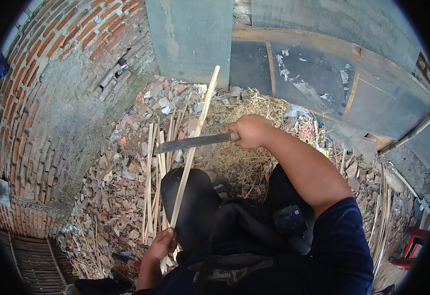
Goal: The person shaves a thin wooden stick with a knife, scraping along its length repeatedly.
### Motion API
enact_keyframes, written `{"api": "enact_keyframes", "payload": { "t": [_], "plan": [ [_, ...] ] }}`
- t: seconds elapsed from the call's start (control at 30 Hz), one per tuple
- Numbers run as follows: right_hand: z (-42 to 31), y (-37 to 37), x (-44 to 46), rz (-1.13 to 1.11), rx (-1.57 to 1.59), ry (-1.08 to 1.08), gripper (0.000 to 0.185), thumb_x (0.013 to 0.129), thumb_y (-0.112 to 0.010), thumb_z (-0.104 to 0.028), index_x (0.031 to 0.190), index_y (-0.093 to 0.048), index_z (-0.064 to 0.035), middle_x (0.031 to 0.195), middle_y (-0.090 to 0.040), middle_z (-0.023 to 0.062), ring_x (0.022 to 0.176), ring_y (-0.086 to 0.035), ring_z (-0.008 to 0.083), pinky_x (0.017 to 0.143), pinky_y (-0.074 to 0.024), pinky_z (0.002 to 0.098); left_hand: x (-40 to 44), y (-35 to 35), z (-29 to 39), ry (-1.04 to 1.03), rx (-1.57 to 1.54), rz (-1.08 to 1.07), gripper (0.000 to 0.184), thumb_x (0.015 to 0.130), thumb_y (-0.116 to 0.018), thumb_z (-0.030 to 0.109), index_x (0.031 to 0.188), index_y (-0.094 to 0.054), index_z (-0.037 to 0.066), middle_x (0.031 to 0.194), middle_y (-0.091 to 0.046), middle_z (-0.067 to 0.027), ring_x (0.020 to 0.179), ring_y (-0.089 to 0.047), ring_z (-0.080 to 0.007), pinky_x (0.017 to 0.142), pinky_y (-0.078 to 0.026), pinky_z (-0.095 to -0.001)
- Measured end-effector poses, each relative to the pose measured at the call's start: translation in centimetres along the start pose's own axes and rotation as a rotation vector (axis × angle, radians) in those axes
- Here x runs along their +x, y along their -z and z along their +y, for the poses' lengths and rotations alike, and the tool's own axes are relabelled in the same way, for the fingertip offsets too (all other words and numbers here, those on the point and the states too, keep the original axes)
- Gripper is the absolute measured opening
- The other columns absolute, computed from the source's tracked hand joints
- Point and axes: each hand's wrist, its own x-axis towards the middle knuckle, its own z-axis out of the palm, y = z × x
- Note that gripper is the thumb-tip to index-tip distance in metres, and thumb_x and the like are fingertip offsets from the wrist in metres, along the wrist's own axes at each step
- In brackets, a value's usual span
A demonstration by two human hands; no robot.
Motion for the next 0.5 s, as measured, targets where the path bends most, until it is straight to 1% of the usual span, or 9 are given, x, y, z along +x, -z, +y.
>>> {"api": "enact_keyframes", "payload": {
  "t": [0.07,0.17,0.27,0.3,0.4,0.43,0.5],
  "plan": [
    [-1.5,0.0,0.0,-0.055,-0.056,0.063,0.03,0.079,-0.071,-0.022,0.107,-0.071,-0.0145,0.097,-0.073,0.0135,0.098,-0.071,0.0346,0.084,-0.0571,0.0484,-0.1,0.1,0.0,-0.011,0.034,0.004,0.051,0.109,-0.039,0.054,0.081,-0.047,0.012,0.061,-0.041,0.0032,0.051,-0.038,-0.0086,0.046,-0.032,-0.0272],
    [1.1,-1.3,2.1,-0.031,0.089,-0.064,0.031,0.079,-0.071,-0.021,0.11,-0.071,-0.0131,0.1,-0.073,0.0151,0.099,-0.071,0.0352,0.085,-0.0566,0.0483,-0.3,-0.2,-0.2,-0.029,0.133,0.061,0.052,0.109,-0.039,0.054,0.08,-0.047,0.012,0.061,-0.043,0.0039,0.052,-0.039,-0.0076,0.047,-0.032,-0.0263],
    [4.5,-3.5,3.6,0.221,0.279,-0.185,0.022,0.08,-0.071,-0.022,0.099,-0.07,-0.0091,0.09,-0.072,0.0183,0.086,-0.07,0.0376,0.078,-0.055,0.0483,0.0,-0.2,0.3,-0.061,0.175,0.071,0.052,0.109,-0.039,0.054,0.079,-0.047,0.013,0.061,-0.042,0.0046,0.052,-0.038,-0.0072,0.048,-0.033,-0.0258],
    [4.6,-3.3,3.3,0.23,0.324,-0.159,0.023,0.081,-0.071,-0.022,0.099,-0.07,-0.008,0.09,-0.072,0.0176,0.086,-0.07,0.0382,0.079,-0.0548,0.0479,0.0,0.0,0.1,-0.05,0.159,0.061,0.052,0.109,-0.039,0.054,0.079,-0.047,0.013,0.062,-0.042,0.0047,0.052,-0.038,-0.0071,0.048,-0.033,-0.0257],
    [2.3,-0.7,1.5,0.148,0.26,-0.16,0.029,0.081,-0.07,-0.022,0.108,-0.071,-0.0108,0.097,-0.073,0.0163,0.096,-0.071,0.0367,0.085,-0.0566,0.0487,0.3,0.5,-0.3,-0.055,0.151,0.037,0.05,0.109,-0.04,0.054,0.081,-0.048,0.013,0.062,-0.041,0.004,0.051,-0.037,-0.0076,0.047,-0.032,-0.0267],
    [1.4,-0.3,0.9,0.096,0.191,-0.116,0.029,0.081,-0.07,-0.022,0.108,-0.071,-0.0112,0.095,-0.073,0.0158,0.095,-0.071,0.0362,0.084,-0.0569,0.0489,0.3,0.4,-0.4,-0.06,0.153,0.03,0.05,0.108,-0.041,0.055,0.082,-0.048,0.013,0.062,-0.041,0.0036,0.05,-0.036,-0.0079,0.046,-0.032,-0.0272],
    [-0.4,0.4,0.1,-0.003,0.051,-0.021,0.03,0.08,-0.069,-0.022,0.108,-0.071,-0.0119,0.093,-0.073,0.0148,0.093,-0.072,0.0352,0.082,-0.0577,0.0492,0.0,-0.5,0.0,-0.11,0.25,0.096,0.048,0.109,-0.042,0.053,0.083,-0.048,0.013,0.063,-0.042,0.0035,0.052,-0.038,-0.0075,0.048,-0.033,-0.0269]
  ]
}}
